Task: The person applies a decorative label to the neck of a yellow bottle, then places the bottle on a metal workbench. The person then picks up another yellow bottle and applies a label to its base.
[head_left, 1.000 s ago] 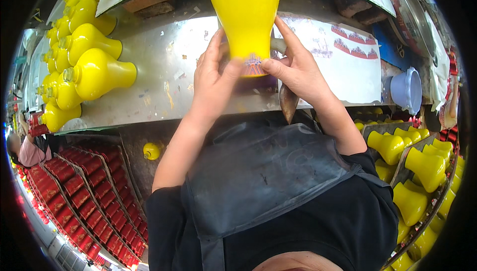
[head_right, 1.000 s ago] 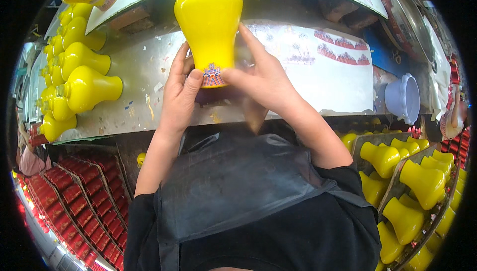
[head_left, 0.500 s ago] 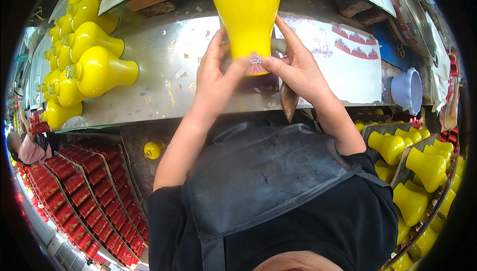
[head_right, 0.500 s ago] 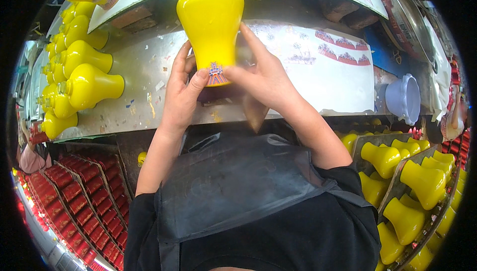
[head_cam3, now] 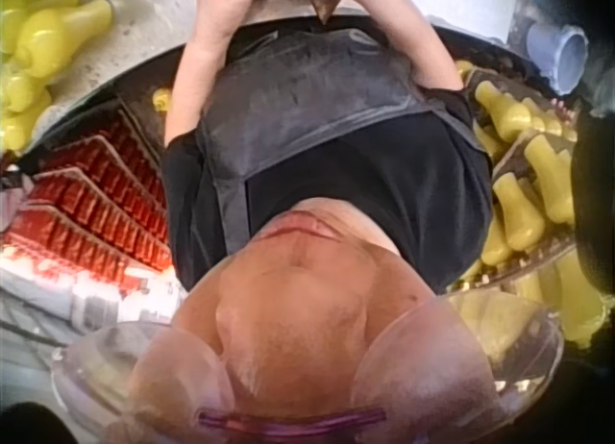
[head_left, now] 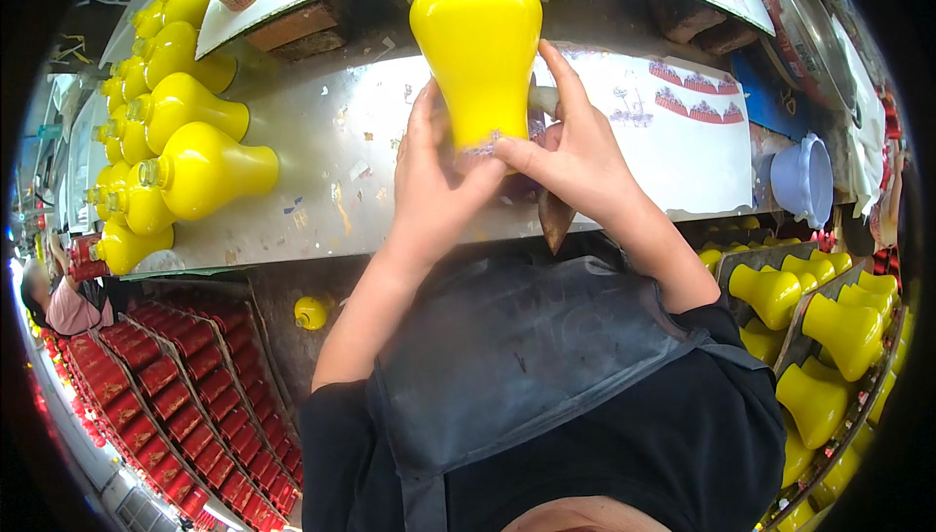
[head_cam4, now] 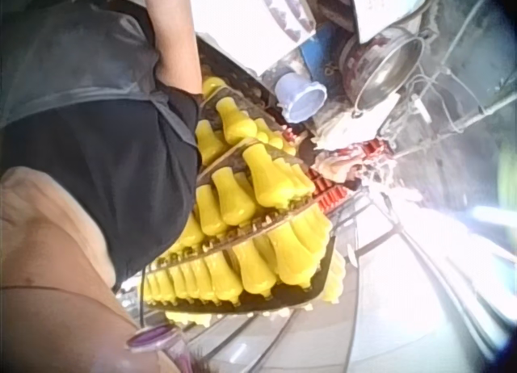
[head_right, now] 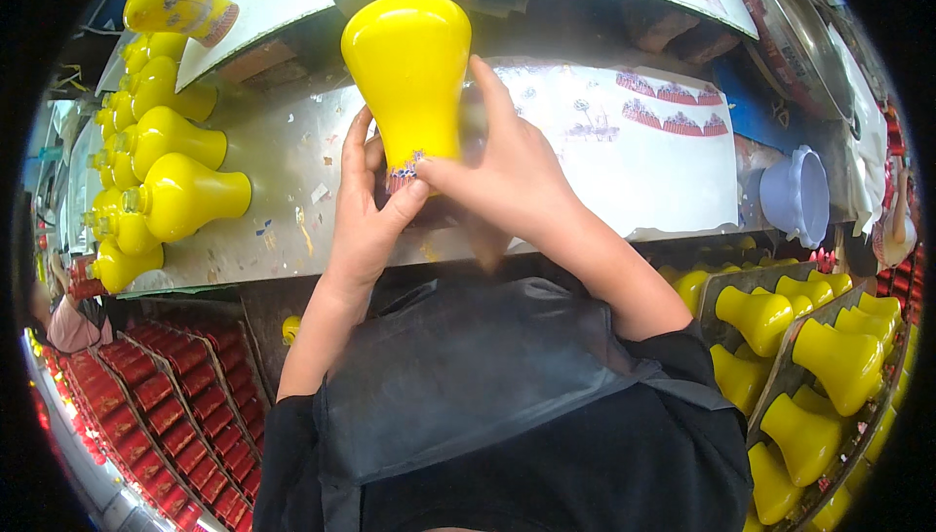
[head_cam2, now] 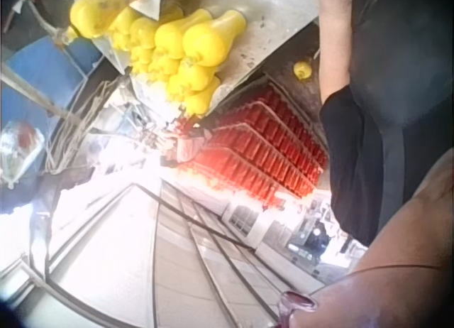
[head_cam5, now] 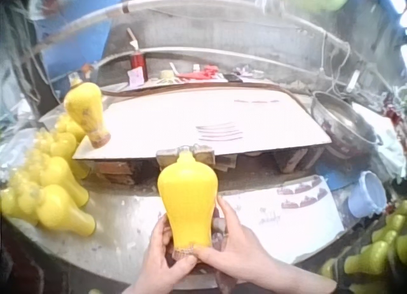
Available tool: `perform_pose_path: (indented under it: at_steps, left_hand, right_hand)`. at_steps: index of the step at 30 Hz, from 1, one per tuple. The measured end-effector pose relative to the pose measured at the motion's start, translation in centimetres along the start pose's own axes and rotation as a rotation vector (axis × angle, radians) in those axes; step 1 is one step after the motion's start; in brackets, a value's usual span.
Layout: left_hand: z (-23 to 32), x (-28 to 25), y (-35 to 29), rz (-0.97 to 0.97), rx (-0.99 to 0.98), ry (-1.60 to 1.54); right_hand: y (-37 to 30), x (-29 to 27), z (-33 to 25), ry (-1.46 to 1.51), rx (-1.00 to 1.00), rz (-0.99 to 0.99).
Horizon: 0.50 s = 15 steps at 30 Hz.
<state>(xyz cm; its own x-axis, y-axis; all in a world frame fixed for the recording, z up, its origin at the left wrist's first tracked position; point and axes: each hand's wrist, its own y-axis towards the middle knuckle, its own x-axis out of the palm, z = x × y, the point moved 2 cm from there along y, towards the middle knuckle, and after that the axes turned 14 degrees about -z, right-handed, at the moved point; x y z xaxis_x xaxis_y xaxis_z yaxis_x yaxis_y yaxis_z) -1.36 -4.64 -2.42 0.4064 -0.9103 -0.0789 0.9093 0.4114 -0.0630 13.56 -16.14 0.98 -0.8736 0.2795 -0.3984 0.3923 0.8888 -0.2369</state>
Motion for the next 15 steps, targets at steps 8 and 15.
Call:
perform_pose_path:
  at_steps: [8,15]
  left_hand:
    - [-0.41,0.25,0.06,-0.022,-0.004,0.081]
    - [-0.14,0.22,0.2,-0.018,0.019,0.076]
  right_hand:
    - [0.6,-0.05,0.17,0.114,-0.003,0.014]
    - [0.38,-0.77,-0.04,0.13,0.066,-0.079]
